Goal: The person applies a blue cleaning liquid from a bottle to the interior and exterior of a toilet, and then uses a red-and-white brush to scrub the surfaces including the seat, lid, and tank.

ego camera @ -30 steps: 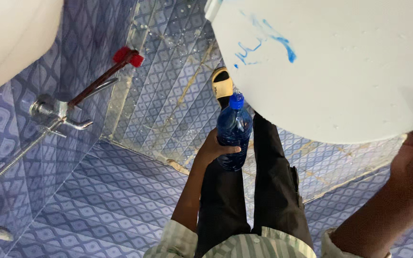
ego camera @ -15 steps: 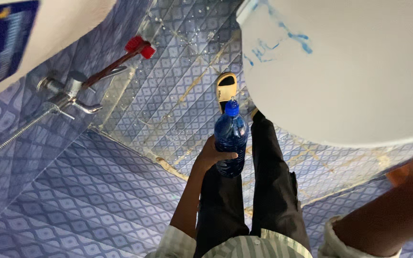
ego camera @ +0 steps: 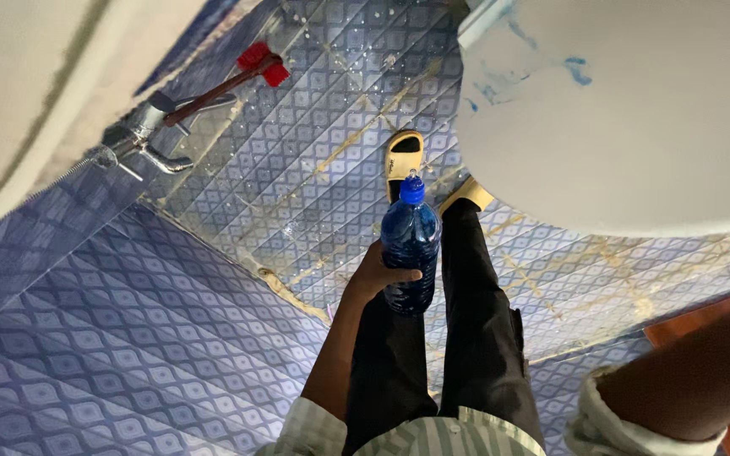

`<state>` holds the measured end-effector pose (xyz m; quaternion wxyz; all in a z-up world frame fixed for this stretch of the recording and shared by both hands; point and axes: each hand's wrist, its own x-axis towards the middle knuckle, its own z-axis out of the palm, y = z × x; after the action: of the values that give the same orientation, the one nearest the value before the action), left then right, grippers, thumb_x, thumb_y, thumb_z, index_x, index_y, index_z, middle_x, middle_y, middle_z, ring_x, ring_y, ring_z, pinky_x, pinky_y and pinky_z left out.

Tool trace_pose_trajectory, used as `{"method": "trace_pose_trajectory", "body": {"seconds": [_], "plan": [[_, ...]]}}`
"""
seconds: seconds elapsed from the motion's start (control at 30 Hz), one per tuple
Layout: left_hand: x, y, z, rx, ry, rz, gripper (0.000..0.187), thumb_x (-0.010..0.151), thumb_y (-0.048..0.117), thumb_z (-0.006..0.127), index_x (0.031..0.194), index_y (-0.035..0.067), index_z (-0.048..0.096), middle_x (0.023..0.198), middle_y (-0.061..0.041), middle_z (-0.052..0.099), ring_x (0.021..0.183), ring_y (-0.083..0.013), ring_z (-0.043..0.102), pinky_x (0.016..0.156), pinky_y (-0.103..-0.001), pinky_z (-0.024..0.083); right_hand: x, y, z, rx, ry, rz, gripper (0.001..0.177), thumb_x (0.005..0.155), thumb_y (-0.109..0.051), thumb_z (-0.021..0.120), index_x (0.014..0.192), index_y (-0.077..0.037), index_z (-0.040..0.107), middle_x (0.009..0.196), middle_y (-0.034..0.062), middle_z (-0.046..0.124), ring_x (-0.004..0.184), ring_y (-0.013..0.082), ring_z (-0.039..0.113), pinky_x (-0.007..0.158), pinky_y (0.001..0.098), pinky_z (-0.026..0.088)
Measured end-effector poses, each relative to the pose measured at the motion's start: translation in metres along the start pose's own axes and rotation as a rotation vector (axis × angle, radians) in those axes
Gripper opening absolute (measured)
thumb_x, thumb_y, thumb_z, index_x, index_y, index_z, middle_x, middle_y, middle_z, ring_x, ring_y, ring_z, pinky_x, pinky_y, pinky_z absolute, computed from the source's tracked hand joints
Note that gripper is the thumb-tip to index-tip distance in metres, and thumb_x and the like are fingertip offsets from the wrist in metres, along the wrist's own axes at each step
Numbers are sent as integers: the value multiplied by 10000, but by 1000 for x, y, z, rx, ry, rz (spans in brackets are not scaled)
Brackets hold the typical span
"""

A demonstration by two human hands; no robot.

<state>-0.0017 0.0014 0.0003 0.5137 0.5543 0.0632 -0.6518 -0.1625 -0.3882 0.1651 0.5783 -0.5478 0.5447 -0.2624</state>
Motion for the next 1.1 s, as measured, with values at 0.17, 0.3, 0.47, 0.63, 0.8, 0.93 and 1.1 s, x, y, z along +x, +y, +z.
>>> {"method": "trace_pose_trajectory", "body": {"seconds": [0.17,0.3,0.47,0.63,0.8,0.93,1.1], "plan": [[0,5,-2,66,25,-19,715,636,189,963,1264,42,656,1172,-69,740,1093,-197,694,1012,-392,550,9,-10,15,-26,-32,-10,215,1166,-166,575,1273,20,569,1089,126,668,927,193,686,796,313,581],[-1,8,-1,0,6,-11,751,628,200,972,1281,48,634,1179,-69,725,1105,-201,686,1015,-405,549,16,-13,25,-39,-50,-26,225,1166,-182,573,1275,15,567,1081,123,671,915,191,689,778,309,583],[2,11,0,-8,9,-1,748,637,212,974,1283,46,637,1191,-82,730,1120,-214,687,1030,-413,548,28,-23,42,-59,-80,-44,238,1165,-202,571,1276,8,565,1071,120,675,900,188,693,756,304,585],[2,19,1,33,13,-25,740,620,224,962,1265,59,639,1171,-80,733,1117,-227,698,1008,-426,570,42,-35,65,-82,-108,-77,251,1164,-222,569,1277,2,562,1060,116,680,885,185,697,734,299,587],[3,17,-1,60,9,26,725,645,206,963,1277,52,644,1176,-80,734,1120,-238,695,1027,-437,560,60,-48,87,-109,-139,-116,264,1163,-243,567,1278,-5,559,1050,113,684,870,182,702,712,295,589],[6,6,-1,44,56,-20,750,594,168,971,1260,58,646,1169,-67,743,1106,-214,704,1007,-420,563,77,-59,104,-122,-157,-155,275,1163,-259,565,1279,-10,557,1042,110,687,858,180,705,695,291,591],[3,-2,-3,-13,29,41,732,620,144,980,1263,48,645,1152,-66,725,1059,-180,686,977,-385,570,92,-73,129,-122,-174,-197,288,1162,-279,563,1281,-17,554,1031,107,691,843,177,709,673,286,593]]}}
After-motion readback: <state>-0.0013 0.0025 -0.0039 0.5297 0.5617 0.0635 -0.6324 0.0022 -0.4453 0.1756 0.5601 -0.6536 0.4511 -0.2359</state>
